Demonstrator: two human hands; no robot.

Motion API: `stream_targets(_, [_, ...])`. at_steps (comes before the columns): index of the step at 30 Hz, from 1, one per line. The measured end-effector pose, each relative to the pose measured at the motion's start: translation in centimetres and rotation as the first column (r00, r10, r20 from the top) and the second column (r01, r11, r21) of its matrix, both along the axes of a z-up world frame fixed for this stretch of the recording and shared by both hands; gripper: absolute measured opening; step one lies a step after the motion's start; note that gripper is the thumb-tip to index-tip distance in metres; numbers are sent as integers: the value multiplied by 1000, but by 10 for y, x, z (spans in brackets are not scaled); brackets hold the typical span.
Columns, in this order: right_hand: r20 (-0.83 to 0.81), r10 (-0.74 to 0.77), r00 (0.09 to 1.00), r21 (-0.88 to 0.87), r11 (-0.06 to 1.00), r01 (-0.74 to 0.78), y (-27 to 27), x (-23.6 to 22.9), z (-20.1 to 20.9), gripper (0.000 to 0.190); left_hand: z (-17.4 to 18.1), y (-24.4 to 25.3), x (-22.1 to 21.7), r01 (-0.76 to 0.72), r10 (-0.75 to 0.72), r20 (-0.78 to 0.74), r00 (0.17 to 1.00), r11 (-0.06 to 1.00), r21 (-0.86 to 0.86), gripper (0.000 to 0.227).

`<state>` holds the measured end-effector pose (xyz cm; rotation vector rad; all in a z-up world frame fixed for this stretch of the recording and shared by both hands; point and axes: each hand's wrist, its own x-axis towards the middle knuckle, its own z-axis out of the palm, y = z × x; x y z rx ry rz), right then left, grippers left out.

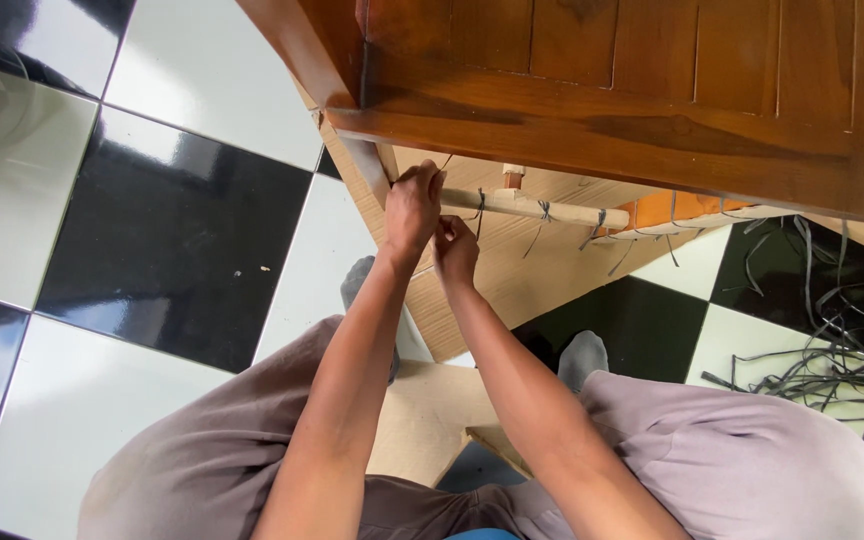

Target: Wrapping a wooden chair leg with protective cardboard and securing it with plastic ties

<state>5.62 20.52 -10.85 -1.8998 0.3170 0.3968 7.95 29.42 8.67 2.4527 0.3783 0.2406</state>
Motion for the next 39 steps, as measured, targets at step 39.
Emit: stream_targets(39, [42,450,892,-390,830,-400,-9,92,178,18,2,6,-44,-36,47,130,990,996,-87,9])
